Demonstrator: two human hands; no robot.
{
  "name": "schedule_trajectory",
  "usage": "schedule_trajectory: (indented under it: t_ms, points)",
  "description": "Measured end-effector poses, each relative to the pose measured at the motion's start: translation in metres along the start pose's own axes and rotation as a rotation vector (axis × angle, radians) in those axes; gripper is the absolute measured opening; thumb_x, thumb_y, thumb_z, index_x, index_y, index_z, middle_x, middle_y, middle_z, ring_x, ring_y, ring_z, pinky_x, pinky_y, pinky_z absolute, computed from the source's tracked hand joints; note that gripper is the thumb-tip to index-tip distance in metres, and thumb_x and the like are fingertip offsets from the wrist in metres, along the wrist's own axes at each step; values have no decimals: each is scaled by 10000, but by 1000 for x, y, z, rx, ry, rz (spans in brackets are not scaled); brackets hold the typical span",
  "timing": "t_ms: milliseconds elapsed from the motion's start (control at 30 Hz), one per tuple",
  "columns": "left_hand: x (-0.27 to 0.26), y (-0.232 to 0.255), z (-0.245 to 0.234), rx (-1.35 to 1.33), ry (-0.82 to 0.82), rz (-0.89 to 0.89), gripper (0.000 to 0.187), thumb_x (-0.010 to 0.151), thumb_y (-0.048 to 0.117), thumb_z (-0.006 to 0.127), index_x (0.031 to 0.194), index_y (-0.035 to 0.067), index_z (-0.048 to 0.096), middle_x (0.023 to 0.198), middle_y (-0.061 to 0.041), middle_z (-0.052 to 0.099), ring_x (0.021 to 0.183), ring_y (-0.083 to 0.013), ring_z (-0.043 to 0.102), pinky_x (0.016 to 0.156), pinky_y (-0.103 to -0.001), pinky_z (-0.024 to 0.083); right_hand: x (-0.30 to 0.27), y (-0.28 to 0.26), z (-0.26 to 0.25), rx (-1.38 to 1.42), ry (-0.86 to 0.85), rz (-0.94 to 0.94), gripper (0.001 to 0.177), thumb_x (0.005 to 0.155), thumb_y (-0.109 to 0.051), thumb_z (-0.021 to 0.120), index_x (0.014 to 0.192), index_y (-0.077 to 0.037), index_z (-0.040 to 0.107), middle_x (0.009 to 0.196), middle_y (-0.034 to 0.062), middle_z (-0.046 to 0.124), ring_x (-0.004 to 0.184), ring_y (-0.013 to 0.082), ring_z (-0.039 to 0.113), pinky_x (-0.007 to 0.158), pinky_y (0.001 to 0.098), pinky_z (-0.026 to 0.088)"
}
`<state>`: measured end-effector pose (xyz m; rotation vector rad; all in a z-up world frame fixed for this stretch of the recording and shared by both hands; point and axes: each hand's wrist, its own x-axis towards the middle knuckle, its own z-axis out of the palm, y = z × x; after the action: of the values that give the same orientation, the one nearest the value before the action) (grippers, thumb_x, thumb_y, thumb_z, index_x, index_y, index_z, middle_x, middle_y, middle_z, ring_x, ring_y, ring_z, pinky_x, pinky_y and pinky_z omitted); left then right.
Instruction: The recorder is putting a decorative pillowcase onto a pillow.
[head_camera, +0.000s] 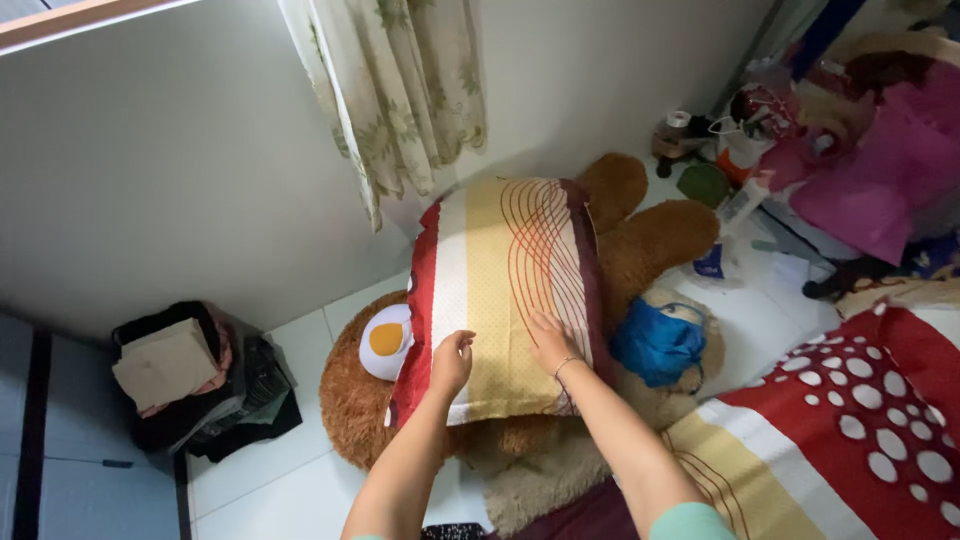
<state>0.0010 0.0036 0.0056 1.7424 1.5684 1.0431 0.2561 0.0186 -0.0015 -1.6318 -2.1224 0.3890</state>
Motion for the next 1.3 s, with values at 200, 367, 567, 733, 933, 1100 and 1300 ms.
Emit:
schedule_trajectory:
  t_ms: [200, 367, 567, 733, 933, 1100, 1300]
  points:
    - [20, -14, -14, 15, -44, 7, 259, 905, 23, 584, 1125, 71, 711, 1036, -157, 753, 981, -289, 742, 867, -379, 572, 37, -68, -29, -262, -224, 234, 978, 909, -275, 705, 1619, -236, 33, 1707, 63, -70, 1566, 278, -88, 1220, 622, -44]
    - [33, 0, -18, -45, -32, 40, 269, 900, 7, 575, 1131, 66, 701, 1050, -159, 753, 998, -278, 744, 880, -378, 574, 51, -26, 31, -393, -312, 310, 653, 991, -231, 568, 1589, -204, 306, 1533, 23, 383, 1458, 198, 325, 1232, 706, -1]
    - [27, -4, 0, -38, -78, 0, 275, 891, 11, 580, 1133, 64, 699, 1057, -165, 750, 1015, -284, 729, 912, -384, 557, 23, -19, 30, -328, -212, 249, 331, 1044, -123, 468, 1221, -267, 708, 1240, -19, 700, 1259, 162, 615, 1271, 690, 54]
    - [32, -31, 18, 106, 14, 70, 288, 866, 26, 594, 1130, 46, 708, 1075, -208, 719, 1031, -363, 677, 922, -434, 530, 25, -18, 27, -650, 679, -221, 635, 753, -495, 538, 1333, -238, 578, 1279, 59, 756, 1222, 277, 611, 1102, 643, 54]
    - [18, -27, 29, 44, -7, 12, 266, 895, 61, 583, 1127, 59, 711, 1117, -207, 702, 1092, -374, 655, 979, -448, 514, 20, -6, 51, -326, -122, 282, 452, 1006, -222, 619, 1451, -167, 564, 1082, 34, 739, 1123, 213, 657, 1289, 634, 23]
    - [25, -38, 29, 285, 233, 140, 509, 788, 46, 643, 1297, 57, 624, 1324, -340, 563, 1241, -471, 474, 1037, -511, 427, 16, 19, 65, -113, 78, 292, 164, 979, -134, 664, 1061, -211, 783, 1048, 64, 728, 1119, 252, 643, 1224, 604, 212]
    - [19, -110, 57, 237, 136, -203, 555, 903, 235, 660, 1447, 232, 550, 1386, -302, 527, 1169, -474, 580, 924, -522, 496, -14, 115, 82, 128, 674, 173, 689, 794, -281, 688, 1429, -46, 561, 1445, 292, 422, 1216, 474, 493, 962, 452, 430]
